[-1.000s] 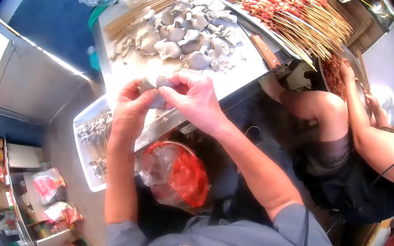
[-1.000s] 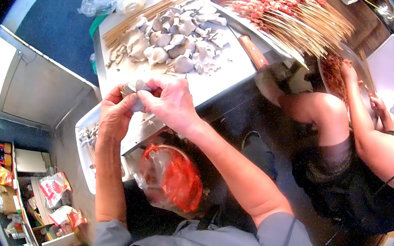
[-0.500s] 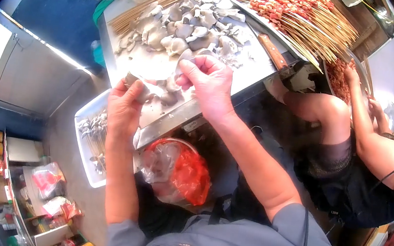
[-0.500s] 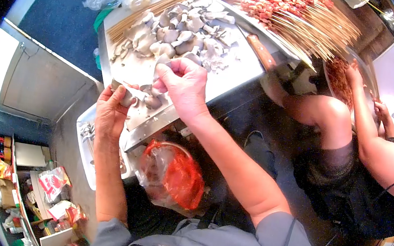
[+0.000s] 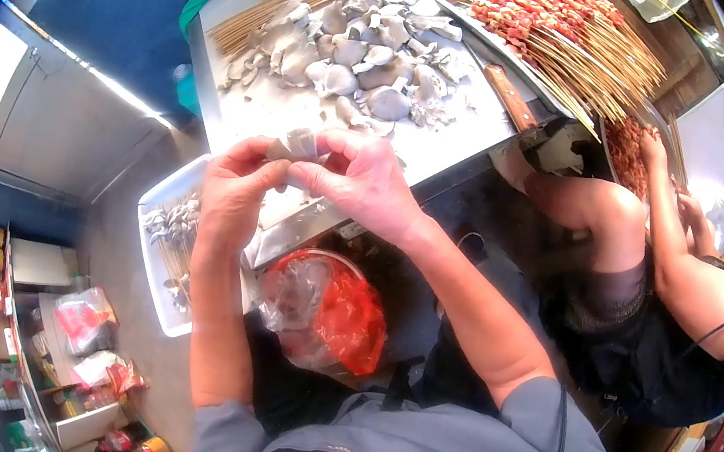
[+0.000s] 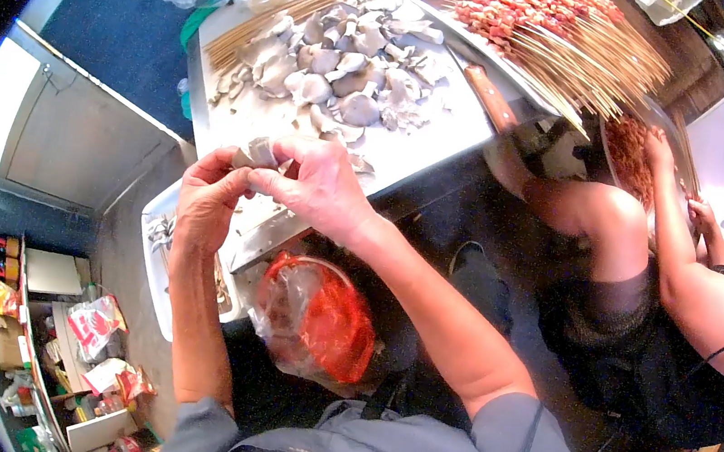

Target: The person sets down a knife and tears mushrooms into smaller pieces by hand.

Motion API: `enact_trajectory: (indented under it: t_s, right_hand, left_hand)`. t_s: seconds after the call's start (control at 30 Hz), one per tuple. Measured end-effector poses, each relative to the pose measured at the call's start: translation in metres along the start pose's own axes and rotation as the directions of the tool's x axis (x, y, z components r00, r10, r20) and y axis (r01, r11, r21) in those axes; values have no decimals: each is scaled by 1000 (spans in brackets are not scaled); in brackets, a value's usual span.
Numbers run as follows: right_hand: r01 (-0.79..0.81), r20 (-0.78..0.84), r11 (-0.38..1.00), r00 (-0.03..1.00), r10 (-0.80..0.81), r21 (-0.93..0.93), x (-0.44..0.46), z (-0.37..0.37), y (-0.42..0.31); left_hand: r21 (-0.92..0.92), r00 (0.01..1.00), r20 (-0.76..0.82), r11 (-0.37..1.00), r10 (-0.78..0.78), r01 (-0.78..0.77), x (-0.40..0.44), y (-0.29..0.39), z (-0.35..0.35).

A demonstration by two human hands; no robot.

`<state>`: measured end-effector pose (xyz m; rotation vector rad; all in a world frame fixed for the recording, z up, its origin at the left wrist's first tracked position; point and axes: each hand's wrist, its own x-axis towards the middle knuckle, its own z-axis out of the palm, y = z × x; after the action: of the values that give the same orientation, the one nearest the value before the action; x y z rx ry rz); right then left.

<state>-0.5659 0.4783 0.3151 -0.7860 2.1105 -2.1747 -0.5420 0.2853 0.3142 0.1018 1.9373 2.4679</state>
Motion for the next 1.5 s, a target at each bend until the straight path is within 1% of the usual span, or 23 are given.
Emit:
enact_trajectory:
  t_s: [0.03, 0.1, 0.17, 0.2, 0.27, 0.43, 0.5, 0.6, 0.67, 0.7, 0.77, 0.8, 0.87, 0.93, 1.0, 1.17, 1.23, 1.3, 1.37, 1.4, 1.43, 1.47, 1.5]
  right_hand:
    - [-1, 2, 1000, 1000, 1, 1, 0, 0, 2]
    - [-91, 19, 987, 996, 89, 131, -1, 0, 2]
    - [-101, 19, 979, 995, 99, 177, -1, 0, 1]
    - [-108, 17, 970, 994, 107, 220, -1, 0, 0]
    - [-104, 8, 967, 994, 105, 231, -1, 0, -3]
    - [-112, 17, 967, 994, 111, 229, -3, -1, -3]
    - [-145, 42, 944, 989, 139, 296, -4, -1, -4]
    - [-134, 22, 938, 991, 134, 320, -6, 0, -8]
    - [-136, -3, 924, 989, 146, 358, -6, 2, -6]
    - [-135, -31, 909, 987, 160, 395, -6, 3, -4]
    - [-137, -53, 896, 983, 176, 423, -4, 5, -2]
    - [-136, -78, 883, 978, 191, 450, -3, 5, -1]
    - [-136, -107, 854, 970, 217, 503, 2, 6, 0]
    - [-143, -140, 804, 953, 269, 577, 4, 4, 0]
    - [-122, -160, 797, 951, 264, 591, 5, 0, 3]
    - [-92, -222, 804, 937, 269, 587, 7, -9, 4]
    - [-89, -235, 800, 931, 279, 594, 7, -11, 5]
    - [-85, -247, 795, 926, 286, 600, 9, -13, 7]
    - [-80, -274, 812, 918, 286, 579, 10, -15, 8]
    - [-79, -275, 812, 918, 286, 579, 9, -15, 7]
    - [-104, -272, 833, 917, 291, 543, 8, -13, 6]
    - [-128, -268, 853, 917, 297, 505, 8, -12, 5]
    - [-128, -269, 854, 916, 297, 505, 7, -10, 5]
  left_hand:
    - [23, 1000, -12, 1000, -19, 19, 0, 2, 1]
    - [44, 999, -29, 998, -38, 39, -1, 5, 7]
    - [-81, 995, -78, 995, -62, 56, -3, 8, 16]
    - [-82, 995, -80, 995, -63, 56, -3, 7, 15]
    - [-78, 994, -38, 991, -107, 104, -3, 2, 13]
    - [-59, 995, -2, 993, -100, 100, -5, 4, 15]
    - [-36, 995, 26, 995, -93, 94, -6, 4, 14]
    - [-29, 993, 61, 995, -96, 98, -7, 4, 15]
    - [-116, 991, 23, 985, -128, 130, -8, 1, 21]
    - [-116, 991, 21, 985, -129, 130, -8, -1, 23]
    - [-243, 990, 13, 960, -140, 139, -7, -4, 25]
    - [-243, 990, 13, 960, -140, 139, -6, -6, 24]
    - [-282, 997, 27, 956, -69, 74, -4, -10, 21]
    - [-313, 998, 11, 948, -61, 61, -3, -8, 21]
    - [-353, 997, -50, 935, -63, 41, -3, -8, 19]
    - [-330, 998, -62, 944, -19, -3, 4, -11, 7]
    - [-350, 993, -121, 936, -7, -36, 7, -13, 2]
    - [-362, 993, -121, 931, -2, -42, 9, -13, -1]
    - [-116, 972, -229, 989, 59, -88, 14, -14, -2]
    - [59, 976, -208, 997, 69, -58, 13, -8, 5]
    - [59, 976, -207, 997, 69, -58, 12, -8, 13]
    - [272, 958, -174, 946, 228, -176, 12, -9, 22]
    - [467, 922, -108, 838, 372, -283, 12, -8, 26]
